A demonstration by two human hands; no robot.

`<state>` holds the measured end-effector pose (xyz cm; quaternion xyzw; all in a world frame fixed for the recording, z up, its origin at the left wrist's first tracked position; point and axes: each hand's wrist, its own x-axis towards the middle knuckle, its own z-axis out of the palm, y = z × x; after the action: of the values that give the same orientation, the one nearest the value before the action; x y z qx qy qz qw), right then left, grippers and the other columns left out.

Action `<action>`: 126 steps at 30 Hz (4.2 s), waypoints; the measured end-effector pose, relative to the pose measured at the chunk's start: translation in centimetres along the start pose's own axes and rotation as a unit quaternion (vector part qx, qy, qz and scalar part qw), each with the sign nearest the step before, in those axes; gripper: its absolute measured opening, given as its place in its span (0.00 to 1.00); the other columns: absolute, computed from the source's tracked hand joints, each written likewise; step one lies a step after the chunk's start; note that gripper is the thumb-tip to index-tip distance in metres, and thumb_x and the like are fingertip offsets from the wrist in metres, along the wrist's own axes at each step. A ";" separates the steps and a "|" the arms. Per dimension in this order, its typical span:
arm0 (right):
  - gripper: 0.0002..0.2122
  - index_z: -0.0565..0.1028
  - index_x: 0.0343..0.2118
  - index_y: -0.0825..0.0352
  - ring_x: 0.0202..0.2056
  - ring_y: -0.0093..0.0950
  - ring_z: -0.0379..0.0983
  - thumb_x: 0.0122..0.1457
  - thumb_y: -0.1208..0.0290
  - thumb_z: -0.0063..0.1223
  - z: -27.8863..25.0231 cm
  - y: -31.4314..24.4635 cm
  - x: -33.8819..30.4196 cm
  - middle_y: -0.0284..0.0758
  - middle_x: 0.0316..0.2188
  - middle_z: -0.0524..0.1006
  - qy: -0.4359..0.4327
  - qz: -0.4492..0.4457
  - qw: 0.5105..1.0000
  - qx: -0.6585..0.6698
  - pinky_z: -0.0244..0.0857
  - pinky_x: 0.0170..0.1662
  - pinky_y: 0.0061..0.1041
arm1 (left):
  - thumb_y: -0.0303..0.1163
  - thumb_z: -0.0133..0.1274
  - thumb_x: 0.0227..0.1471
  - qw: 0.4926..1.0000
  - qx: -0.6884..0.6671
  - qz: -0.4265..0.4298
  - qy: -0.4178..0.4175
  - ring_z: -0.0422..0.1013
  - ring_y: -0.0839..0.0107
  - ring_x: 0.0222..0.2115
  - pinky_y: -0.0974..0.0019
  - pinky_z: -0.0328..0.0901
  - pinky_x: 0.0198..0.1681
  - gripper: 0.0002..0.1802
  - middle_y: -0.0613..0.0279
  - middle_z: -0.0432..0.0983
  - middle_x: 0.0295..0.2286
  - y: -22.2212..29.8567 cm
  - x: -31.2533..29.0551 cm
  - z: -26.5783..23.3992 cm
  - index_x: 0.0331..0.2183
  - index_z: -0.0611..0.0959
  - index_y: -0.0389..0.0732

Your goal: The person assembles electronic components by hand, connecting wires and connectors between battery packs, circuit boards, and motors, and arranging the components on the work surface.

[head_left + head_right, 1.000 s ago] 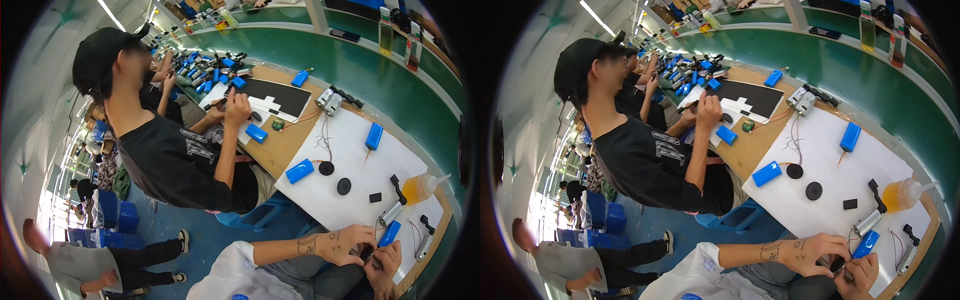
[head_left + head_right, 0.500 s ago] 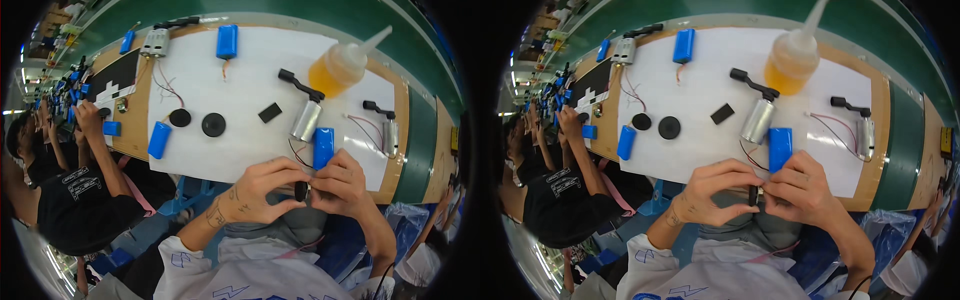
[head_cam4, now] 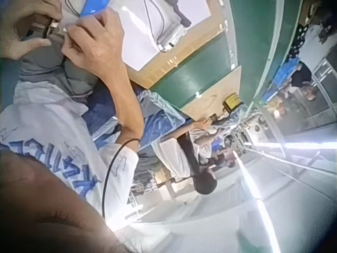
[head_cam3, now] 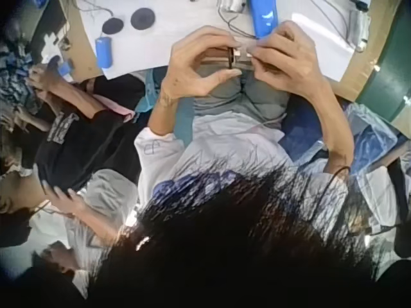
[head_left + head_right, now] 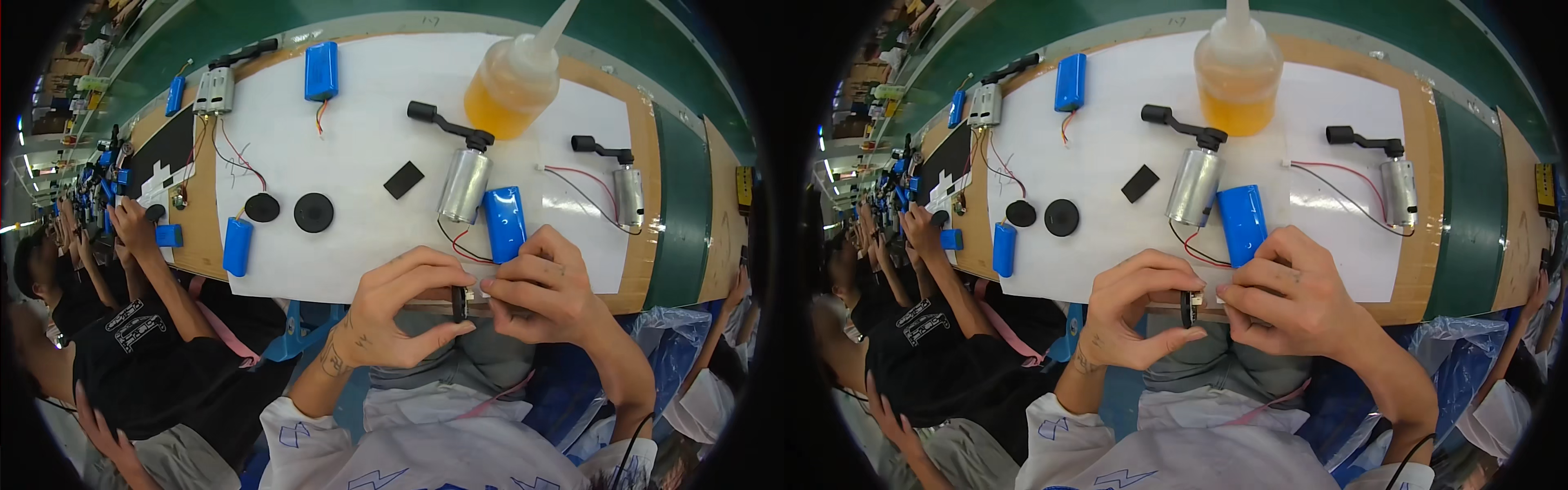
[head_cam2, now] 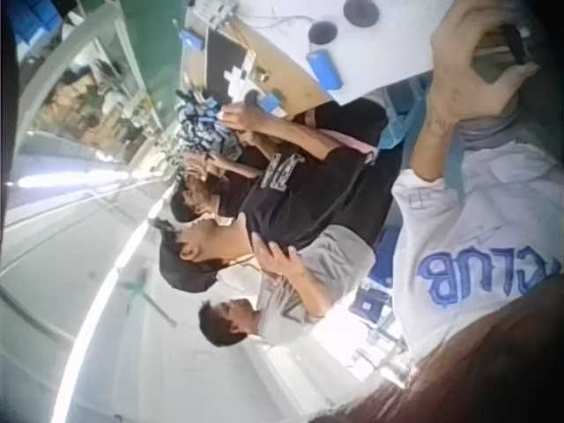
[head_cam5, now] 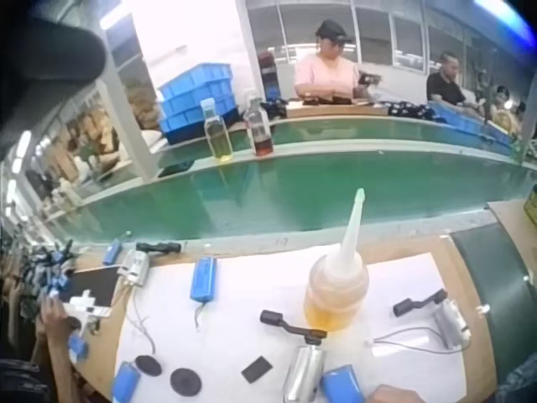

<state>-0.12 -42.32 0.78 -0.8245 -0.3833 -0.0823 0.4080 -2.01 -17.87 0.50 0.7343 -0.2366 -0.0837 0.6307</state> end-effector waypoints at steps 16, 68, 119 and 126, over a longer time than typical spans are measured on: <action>0.12 0.78 0.37 0.69 0.24 0.31 0.72 0.48 0.85 0.64 0.2 -1.1 -1.2 0.38 0.29 0.78 0.135 0.014 0.989 -0.059 0.65 0.28 0.27 | 0.25 0.70 0.44 0.963 0.229 0.110 0.087 0.71 0.59 0.39 0.62 0.71 0.42 0.30 0.54 0.74 0.43 1.8 -1.8 1.6 0.53 0.82 0.40; 0.10 0.72 0.39 0.70 0.33 0.49 0.72 0.58 0.72 0.59 2.5 0.8 3.4 0.46 0.35 0.71 0.003 0.101 0.950 -0.297 0.64 0.33 0.46 | 0.32 0.44 0.69 0.867 -0.339 0.181 0.318 0.64 0.81 0.28 0.75 0.62 0.30 0.21 0.67 0.65 0.30 -1.7 2.2 -1.1 0.60 0.64 0.44; 0.25 0.76 0.48 0.68 0.35 0.49 0.81 0.49 0.60 0.66 7.6 2.8 26.5 0.49 0.28 0.82 -0.001 0.240 0.958 -0.158 0.74 0.45 0.41 | 0.42 0.41 0.63 0.752 -0.153 0.197 0.610 0.66 0.69 0.15 0.67 0.64 0.18 0.22 0.51 0.73 0.26 -0.6 3.8 -1.6 0.55 0.65 0.42; 0.22 0.79 0.49 0.70 0.35 0.47 0.80 0.56 0.61 0.65 6.7 0.9 22.4 0.50 0.31 0.81 0.120 0.138 0.952 -0.245 0.74 0.42 0.42 | 0.43 0.41 0.63 0.782 -0.132 0.194 0.578 0.66 0.69 0.16 0.67 0.64 0.18 0.22 0.52 0.73 0.26 -1.0 2.8 -1.0 0.54 0.65 0.43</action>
<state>14.82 -25.05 5.87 -0.9280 -0.1822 -0.2152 0.2436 1.11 -18.13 0.25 0.4929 0.0476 0.4501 0.7431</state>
